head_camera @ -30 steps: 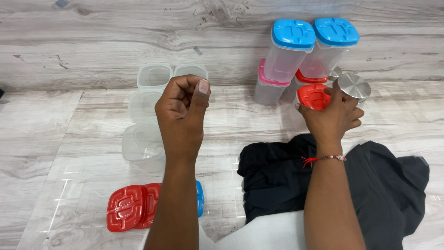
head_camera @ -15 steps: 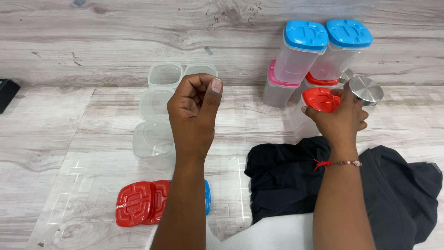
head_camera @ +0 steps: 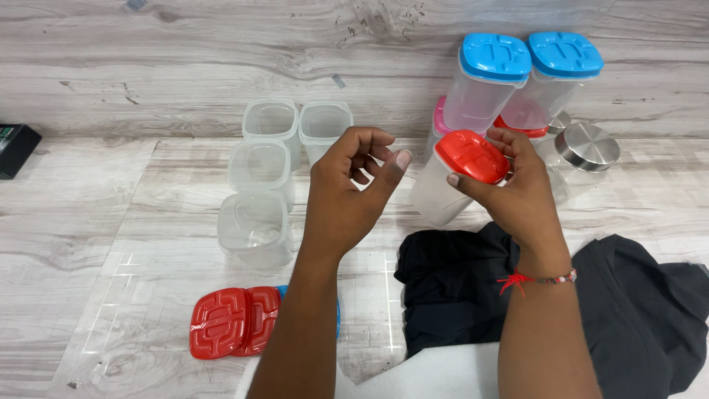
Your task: The person opens several small plastic containers with colored lids, removes the lids, and places the empty containers and lids in separate groups on the floor. The person handles blue, red, and pink-lidded containers one at a time, stacking the bodies and lids separately.
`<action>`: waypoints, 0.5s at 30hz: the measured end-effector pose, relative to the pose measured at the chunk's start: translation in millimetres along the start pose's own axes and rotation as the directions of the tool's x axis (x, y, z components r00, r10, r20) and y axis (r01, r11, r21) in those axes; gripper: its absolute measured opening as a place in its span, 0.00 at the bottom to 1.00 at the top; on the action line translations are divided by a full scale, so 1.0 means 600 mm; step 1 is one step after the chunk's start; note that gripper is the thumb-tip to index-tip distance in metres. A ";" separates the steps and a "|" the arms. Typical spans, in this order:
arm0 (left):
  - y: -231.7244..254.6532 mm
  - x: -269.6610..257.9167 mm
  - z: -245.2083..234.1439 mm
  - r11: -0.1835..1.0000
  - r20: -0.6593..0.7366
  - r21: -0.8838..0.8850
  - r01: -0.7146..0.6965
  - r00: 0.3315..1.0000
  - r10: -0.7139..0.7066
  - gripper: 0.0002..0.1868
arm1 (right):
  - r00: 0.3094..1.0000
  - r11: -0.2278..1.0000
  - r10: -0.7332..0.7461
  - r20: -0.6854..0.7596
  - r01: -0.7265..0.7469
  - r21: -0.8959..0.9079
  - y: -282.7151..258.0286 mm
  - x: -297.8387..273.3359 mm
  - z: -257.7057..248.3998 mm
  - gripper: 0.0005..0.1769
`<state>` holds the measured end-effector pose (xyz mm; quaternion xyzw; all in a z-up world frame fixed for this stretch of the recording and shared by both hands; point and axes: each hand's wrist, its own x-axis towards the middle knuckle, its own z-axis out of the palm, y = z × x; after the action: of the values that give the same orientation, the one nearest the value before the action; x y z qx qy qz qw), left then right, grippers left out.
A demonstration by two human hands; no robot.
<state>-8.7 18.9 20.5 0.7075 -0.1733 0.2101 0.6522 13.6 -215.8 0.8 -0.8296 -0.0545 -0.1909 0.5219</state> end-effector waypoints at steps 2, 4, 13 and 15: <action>0.002 -0.001 0.000 0.999 0.024 0.039 0.003 1.000 -0.004 0.20 | 0.997 0.995 0.055 -0.047 -0.059 -0.075 0.018 0.005 0.002 0.49; 0.004 0.000 -0.001 0.999 0.027 0.044 0.000 1.000 -0.001 0.20 | 0.987 0.949 0.105 -0.123 -0.136 -0.283 0.045 0.014 -0.001 0.48; 0.001 0.000 -0.009 0.999 0.002 0.026 -0.028 1.000 0.028 0.18 | 0.902 0.771 0.002 -0.432 -0.276 -0.574 0.142 0.029 -0.014 0.43; -0.001 0.000 -0.010 0.999 -0.011 0.033 -0.044 0.999 0.044 0.17 | 0.879 0.797 -0.132 -0.458 -0.181 -0.577 0.138 0.027 -0.010 0.46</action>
<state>-8.8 25.2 20.5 0.7127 -0.1817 0.2313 0.6368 50.9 -259.8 -60.9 -0.8795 0.1505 -0.3888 0.2294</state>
